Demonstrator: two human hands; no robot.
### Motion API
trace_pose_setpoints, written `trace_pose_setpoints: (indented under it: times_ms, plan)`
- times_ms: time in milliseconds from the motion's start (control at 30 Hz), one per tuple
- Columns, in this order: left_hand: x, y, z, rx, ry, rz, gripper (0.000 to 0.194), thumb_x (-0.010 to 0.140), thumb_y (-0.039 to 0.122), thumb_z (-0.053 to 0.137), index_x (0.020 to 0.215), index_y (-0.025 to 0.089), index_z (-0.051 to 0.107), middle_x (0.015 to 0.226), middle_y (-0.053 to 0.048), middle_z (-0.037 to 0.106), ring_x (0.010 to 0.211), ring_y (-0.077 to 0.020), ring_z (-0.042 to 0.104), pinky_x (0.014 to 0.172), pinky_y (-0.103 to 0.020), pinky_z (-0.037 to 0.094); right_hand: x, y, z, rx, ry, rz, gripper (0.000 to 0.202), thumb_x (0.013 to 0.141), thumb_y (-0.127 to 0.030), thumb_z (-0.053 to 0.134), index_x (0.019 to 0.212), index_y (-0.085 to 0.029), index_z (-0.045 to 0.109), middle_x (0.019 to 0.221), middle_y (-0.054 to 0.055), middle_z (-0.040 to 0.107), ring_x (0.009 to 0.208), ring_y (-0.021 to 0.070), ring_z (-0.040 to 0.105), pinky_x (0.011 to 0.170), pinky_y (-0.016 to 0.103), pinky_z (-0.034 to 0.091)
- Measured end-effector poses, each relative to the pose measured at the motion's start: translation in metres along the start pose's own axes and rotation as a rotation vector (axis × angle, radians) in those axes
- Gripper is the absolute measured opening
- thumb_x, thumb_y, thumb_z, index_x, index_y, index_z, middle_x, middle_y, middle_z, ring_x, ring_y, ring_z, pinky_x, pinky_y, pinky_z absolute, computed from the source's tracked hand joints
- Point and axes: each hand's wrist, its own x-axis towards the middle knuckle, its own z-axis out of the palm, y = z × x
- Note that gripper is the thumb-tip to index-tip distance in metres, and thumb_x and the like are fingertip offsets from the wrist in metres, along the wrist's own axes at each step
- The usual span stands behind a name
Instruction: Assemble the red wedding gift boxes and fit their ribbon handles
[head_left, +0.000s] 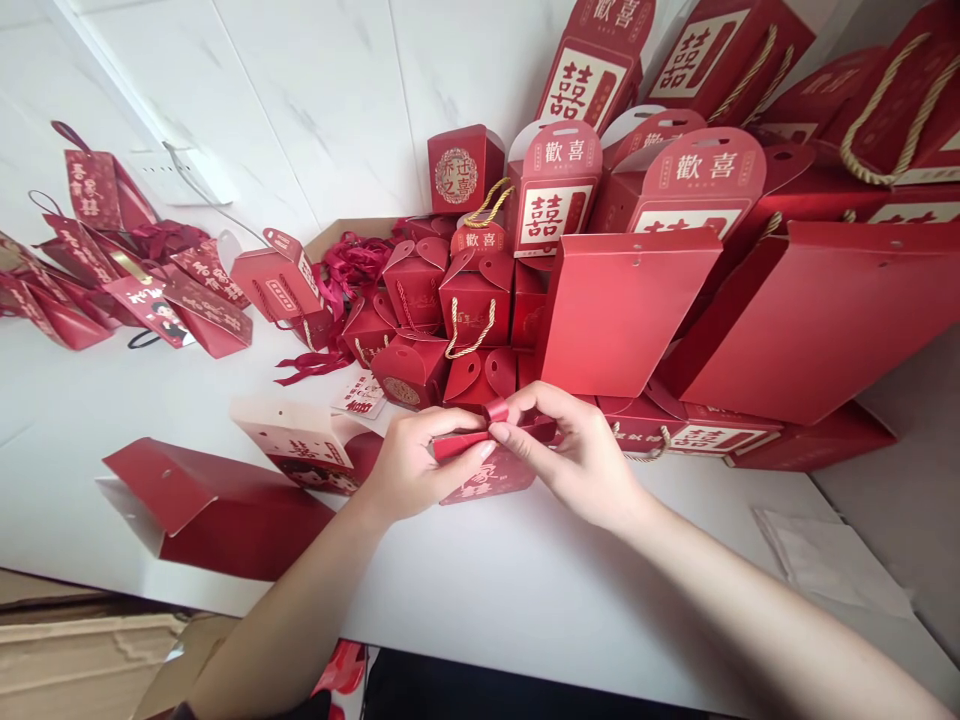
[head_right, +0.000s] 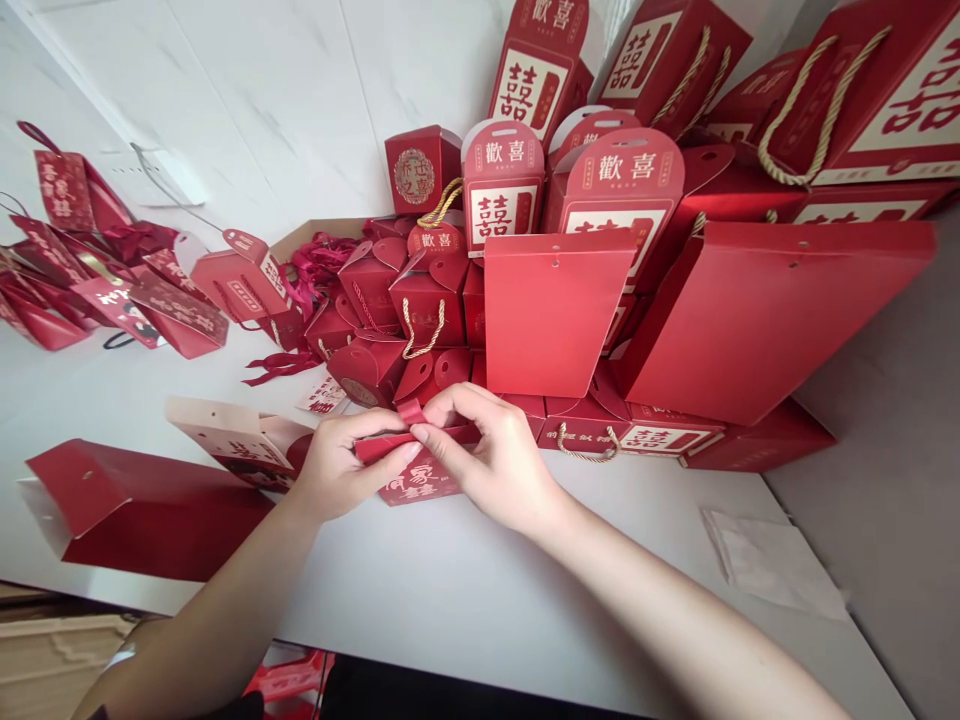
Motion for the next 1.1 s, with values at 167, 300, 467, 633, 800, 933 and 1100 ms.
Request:
trace_pose_setpoints:
  times_ms: [167, 300, 467, 633, 800, 933, 1100]
  plan:
    - [0.003, -0.002, -0.005, -0.015, -0.071, -0.037, 0.012, 0.088, 0.022, 0.065, 0.092, 0.016, 0.074, 0.084, -0.002, 0.076, 0.074, -0.0149, 0.069, 0.070, -0.021, 0.053, 0.001, 0.010, 0.007, 0.196, 0.012, 0.092, 0.018, 0.092, -0.035, 0.066, 0.084, -0.021, 0.059, 0.084, 0.000, 0.063, 0.078, 0.0143, 0.059, 0.073, 0.027, 0.049]
    - [0.005, -0.008, -0.008, -0.034, -0.096, -0.034, 0.013, 0.089, 0.022, 0.063, 0.095, 0.015, 0.073, 0.088, -0.003, 0.076, 0.078, -0.0157, 0.069, 0.073, -0.022, 0.052, 0.004, 0.015, 0.010, 0.227, 0.031, 0.091, 0.019, 0.091, -0.035, 0.067, 0.083, -0.020, 0.058, 0.081, -0.001, 0.060, 0.077, 0.0133, 0.056, 0.073, 0.026, 0.048]
    - [0.005, -0.008, -0.002, -0.057, -0.023, -0.011, 0.013, 0.089, 0.022, 0.062, 0.094, 0.014, 0.071, 0.089, -0.005, 0.075, 0.079, -0.0169, 0.069, 0.073, -0.024, 0.053, 0.004, 0.015, 0.008, 0.248, 0.039, 0.113, 0.023, 0.090, -0.037, 0.068, 0.080, -0.020, 0.058, 0.077, -0.001, 0.058, 0.071, 0.0123, 0.054, 0.067, 0.025, 0.047]
    - [0.003, -0.009, 0.004, -0.025, 0.014, 0.008, 0.011, 0.087, 0.022, 0.064, 0.087, 0.015, 0.073, 0.077, -0.003, 0.074, 0.067, -0.0143, 0.067, 0.067, -0.023, 0.052, 0.003, 0.011, 0.007, 0.184, 0.043, 0.094, 0.022, 0.090, -0.038, 0.069, 0.082, -0.020, 0.059, 0.078, -0.001, 0.060, 0.073, 0.0132, 0.055, 0.069, 0.025, 0.047]
    - [0.001, -0.011, 0.005, 0.027, 0.016, 0.067, 0.012, 0.085, 0.023, 0.066, 0.087, 0.016, 0.075, 0.080, -0.004, 0.076, 0.069, -0.0155, 0.067, 0.067, -0.024, 0.054, 0.004, 0.010, 0.007, 0.104, 0.049, 0.051, 0.025, 0.090, -0.041, 0.069, 0.078, -0.021, 0.060, 0.076, 0.000, 0.062, 0.072, 0.0141, 0.058, 0.069, 0.027, 0.049]
    - [0.001, -0.016, 0.005, 0.026, 0.026, 0.040, 0.013, 0.086, 0.025, 0.067, 0.086, 0.016, 0.076, 0.074, -0.003, 0.074, 0.064, -0.0135, 0.065, 0.063, -0.022, 0.052, 0.007, 0.011, 0.002, 0.091, 0.002, 0.033, 0.022, 0.090, -0.039, 0.068, 0.082, -0.020, 0.062, 0.080, 0.000, 0.065, 0.076, 0.0147, 0.061, 0.073, 0.027, 0.051]
    - [0.003, -0.018, 0.004, -0.012, 0.020, -0.009, 0.015, 0.087, 0.026, 0.065, 0.080, 0.015, 0.074, 0.064, -0.001, 0.068, 0.057, -0.0114, 0.058, 0.055, -0.021, 0.046, 0.010, 0.016, -0.007, 0.073, -0.125, -0.008, 0.021, 0.083, -0.034, 0.077, 0.095, -0.022, 0.064, 0.092, 0.001, 0.068, 0.085, 0.0160, 0.064, 0.080, 0.029, 0.053]
